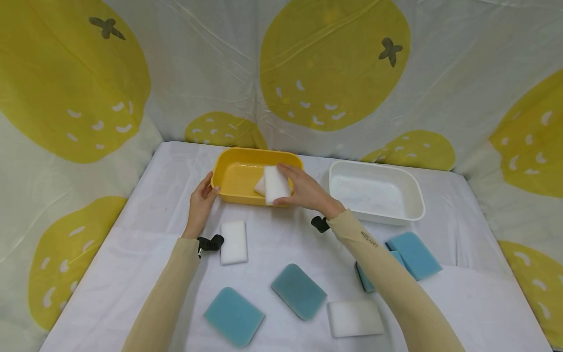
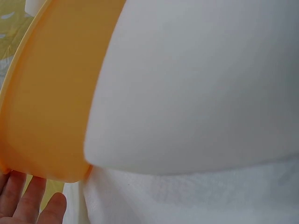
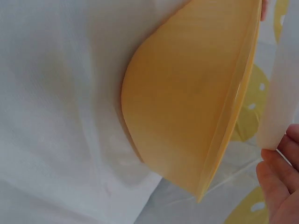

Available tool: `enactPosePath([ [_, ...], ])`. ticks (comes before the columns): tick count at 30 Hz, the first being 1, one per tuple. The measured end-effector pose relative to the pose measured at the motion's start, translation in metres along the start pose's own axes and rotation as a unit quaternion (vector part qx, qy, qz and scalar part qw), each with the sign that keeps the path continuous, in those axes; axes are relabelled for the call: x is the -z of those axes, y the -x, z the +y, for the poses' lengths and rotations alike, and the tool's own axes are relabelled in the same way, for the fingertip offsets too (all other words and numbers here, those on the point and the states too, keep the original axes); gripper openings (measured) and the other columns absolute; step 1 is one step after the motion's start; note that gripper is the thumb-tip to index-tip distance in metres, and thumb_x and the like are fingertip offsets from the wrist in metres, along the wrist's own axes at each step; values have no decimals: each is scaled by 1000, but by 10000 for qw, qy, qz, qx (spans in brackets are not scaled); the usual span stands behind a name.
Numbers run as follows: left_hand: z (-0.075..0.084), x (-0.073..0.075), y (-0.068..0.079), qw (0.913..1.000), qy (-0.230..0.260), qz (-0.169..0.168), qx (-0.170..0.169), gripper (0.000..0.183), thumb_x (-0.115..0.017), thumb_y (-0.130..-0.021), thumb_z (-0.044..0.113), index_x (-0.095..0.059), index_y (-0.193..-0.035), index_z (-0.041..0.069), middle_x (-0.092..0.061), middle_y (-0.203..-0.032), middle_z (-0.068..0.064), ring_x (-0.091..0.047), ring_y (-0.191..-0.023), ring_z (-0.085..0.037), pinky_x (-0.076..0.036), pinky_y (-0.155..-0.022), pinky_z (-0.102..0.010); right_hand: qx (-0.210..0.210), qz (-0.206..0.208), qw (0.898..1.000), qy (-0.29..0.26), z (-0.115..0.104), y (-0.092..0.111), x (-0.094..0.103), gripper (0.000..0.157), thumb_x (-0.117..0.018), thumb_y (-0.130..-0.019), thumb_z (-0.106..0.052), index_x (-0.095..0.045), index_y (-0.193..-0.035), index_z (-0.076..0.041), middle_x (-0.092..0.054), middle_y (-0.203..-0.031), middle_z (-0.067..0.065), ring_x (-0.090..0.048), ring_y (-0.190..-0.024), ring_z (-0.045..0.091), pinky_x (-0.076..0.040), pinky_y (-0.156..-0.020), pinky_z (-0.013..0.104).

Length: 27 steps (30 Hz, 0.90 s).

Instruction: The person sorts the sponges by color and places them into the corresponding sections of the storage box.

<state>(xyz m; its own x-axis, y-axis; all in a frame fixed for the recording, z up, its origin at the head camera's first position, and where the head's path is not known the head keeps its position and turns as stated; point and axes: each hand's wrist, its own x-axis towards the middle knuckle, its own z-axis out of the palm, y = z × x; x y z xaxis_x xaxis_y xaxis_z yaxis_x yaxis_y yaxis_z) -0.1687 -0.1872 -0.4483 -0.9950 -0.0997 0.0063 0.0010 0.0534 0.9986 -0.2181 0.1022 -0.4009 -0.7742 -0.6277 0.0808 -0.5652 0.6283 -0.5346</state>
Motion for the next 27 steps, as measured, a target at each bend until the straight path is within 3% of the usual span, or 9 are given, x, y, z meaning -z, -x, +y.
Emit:
enactPosePath([
  [8,-25,2,-9,9997,-77,112,-184,55,-52,-99,10,-31,-150,9,-30,-153,-9,-33,-137,-26,-36,-106,-29,-279,74,9995,99,10,-7,4,101,-80,-75,-45,-30,-147,4,-33,-149,19,-32,-134,32,-25,-112,40],
  [11,-23,2,-8,9998,-103,86,-158,56,-52,-99,10,-30,-150,9,-29,-153,-9,-32,-137,-27,-36,-106,-29,-392,50,9991,137,14,-8,4,102,-79,-75,-47,-28,-148,3,-31,-150,18,-28,-137,32,-23,-113,40],
  [19,2,-1,2,10000,36,8,9,55,-52,-99,5,-30,-148,0,-28,-153,-14,-30,-138,-29,-34,-107,-32,-546,68,9983,164,21,-11,5,103,-78,-75,-48,-28,-148,3,-29,-151,18,-26,-138,33,-20,-114,40],
  [22,0,0,1,10000,41,22,4,55,-52,-98,6,-30,-148,1,-29,-152,-14,-31,-138,-28,-34,-107,-33,-611,14,9979,217,24,-13,4,103,-77,-75,-50,-27,-148,3,-28,-152,18,-25,-139,32,-20,-114,40],
  [27,-17,1,-5,9999,-30,63,-100,55,-53,-99,10,-31,-150,7,-30,-153,-9,-32,-137,-26,-34,-107,-30,-707,-49,9973,205,25,-15,3,103,-77,-76,-50,-26,-149,3,-26,-153,18,-23,-140,32,-19,-115,40],
])
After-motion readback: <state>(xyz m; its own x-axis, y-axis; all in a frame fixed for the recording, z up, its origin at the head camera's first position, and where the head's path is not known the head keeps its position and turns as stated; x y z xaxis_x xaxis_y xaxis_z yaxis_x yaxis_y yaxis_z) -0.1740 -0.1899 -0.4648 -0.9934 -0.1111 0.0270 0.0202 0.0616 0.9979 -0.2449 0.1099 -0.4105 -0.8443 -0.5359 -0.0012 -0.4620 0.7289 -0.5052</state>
